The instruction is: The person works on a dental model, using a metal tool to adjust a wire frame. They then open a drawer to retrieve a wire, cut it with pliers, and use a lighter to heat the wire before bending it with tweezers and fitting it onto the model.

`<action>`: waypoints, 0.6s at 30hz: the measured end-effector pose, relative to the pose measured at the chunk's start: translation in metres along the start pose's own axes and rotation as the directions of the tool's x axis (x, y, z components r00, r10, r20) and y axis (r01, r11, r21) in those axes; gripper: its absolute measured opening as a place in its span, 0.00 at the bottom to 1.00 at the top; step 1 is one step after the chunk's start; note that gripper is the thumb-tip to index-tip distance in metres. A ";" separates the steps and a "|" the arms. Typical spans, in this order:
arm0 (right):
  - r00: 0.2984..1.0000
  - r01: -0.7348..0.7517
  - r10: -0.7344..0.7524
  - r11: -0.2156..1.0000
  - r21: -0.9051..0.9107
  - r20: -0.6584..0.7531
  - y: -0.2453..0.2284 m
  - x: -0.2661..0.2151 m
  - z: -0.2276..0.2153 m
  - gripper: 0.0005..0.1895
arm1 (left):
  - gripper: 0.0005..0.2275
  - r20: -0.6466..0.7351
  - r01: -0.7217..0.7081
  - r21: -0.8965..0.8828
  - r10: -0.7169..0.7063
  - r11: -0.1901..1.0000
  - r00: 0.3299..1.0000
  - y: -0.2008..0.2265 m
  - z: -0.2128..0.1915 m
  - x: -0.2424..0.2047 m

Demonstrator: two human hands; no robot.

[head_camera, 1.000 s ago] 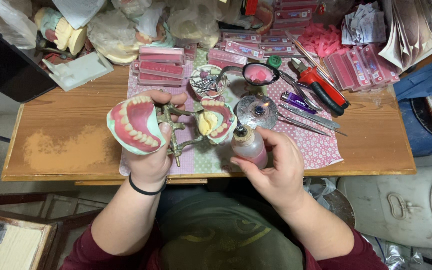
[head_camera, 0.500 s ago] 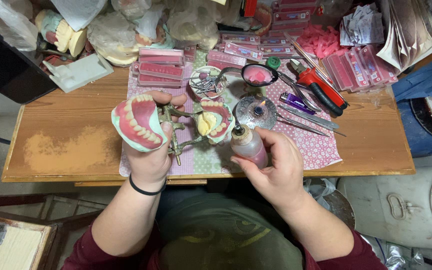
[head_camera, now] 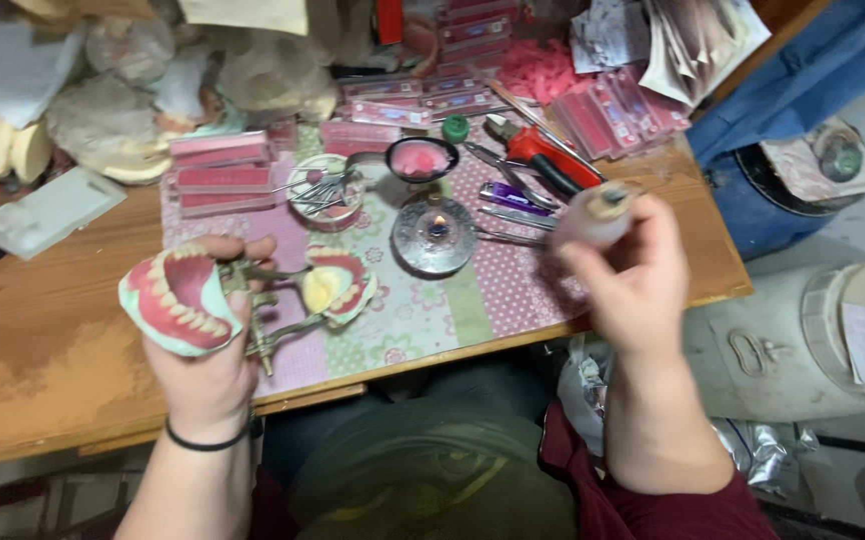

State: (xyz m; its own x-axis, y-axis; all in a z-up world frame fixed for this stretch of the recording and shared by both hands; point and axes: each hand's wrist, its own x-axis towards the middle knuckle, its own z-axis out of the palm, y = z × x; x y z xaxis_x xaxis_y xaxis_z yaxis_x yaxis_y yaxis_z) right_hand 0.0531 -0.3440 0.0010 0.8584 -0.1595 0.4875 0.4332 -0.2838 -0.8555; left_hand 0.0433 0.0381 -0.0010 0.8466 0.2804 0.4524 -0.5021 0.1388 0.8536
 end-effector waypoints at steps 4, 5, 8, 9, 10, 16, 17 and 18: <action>0.980 -0.158 0.140 0.979 -0.125 -0.140 0.022 0.021 -0.043 0.29 | 0.15 0.128 0.048 0.176 -0.072 0.983 0.989 0.020 0.001 0.001; 0.977 -0.173 0.147 0.969 -0.176 -0.154 0.030 0.025 -0.051 0.29 | 0.15 0.104 0.084 0.134 -0.098 0.987 0.990 0.017 0.000 0.001; 0.984 -0.157 0.135 0.966 -0.204 -0.119 0.049 0.031 -0.064 0.26 | 0.16 0.076 0.129 0.075 -0.134 0.989 0.988 0.010 -0.001 -0.001; 0.991 -0.124 0.113 0.976 -0.180 -0.074 0.056 0.033 -0.066 0.25 | 0.16 0.075 0.137 0.056 -0.141 0.989 0.987 0.007 -0.001 -0.001; 0.991 -0.124 0.113 0.976 -0.180 -0.070 0.055 0.034 -0.066 0.25 | 0.16 0.071 0.137 0.056 -0.141 0.989 0.987 0.008 -0.001 -0.001; 0.986 -0.145 0.136 0.985 -0.093 -0.097 0.060 0.018 -0.066 0.49 | 0.17 0.068 0.161 0.090 -0.167 0.983 0.984 0.003 -0.001 0.000; 0.970 -0.012 -0.041 0.976 -0.218 -0.240 0.038 0.013 -0.054 0.33 | 0.16 0.086 0.148 0.099 -0.157 0.984 0.984 0.003 0.000 0.001; 0.908 0.098 -0.231 0.929 -0.358 -0.350 0.016 0.008 -0.043 0.18 | 0.16 0.104 0.136 0.109 -0.147 0.985 0.984 0.004 0.000 0.002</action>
State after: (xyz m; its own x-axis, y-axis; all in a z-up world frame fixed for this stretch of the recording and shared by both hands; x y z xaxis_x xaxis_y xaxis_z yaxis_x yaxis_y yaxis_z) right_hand 0.0556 -0.3902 -0.0014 0.5833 -0.4104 0.7010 0.3882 -0.6172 -0.6843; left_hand 0.0431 0.0387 0.0029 0.9249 0.1570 0.3462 -0.3602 0.0712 0.9301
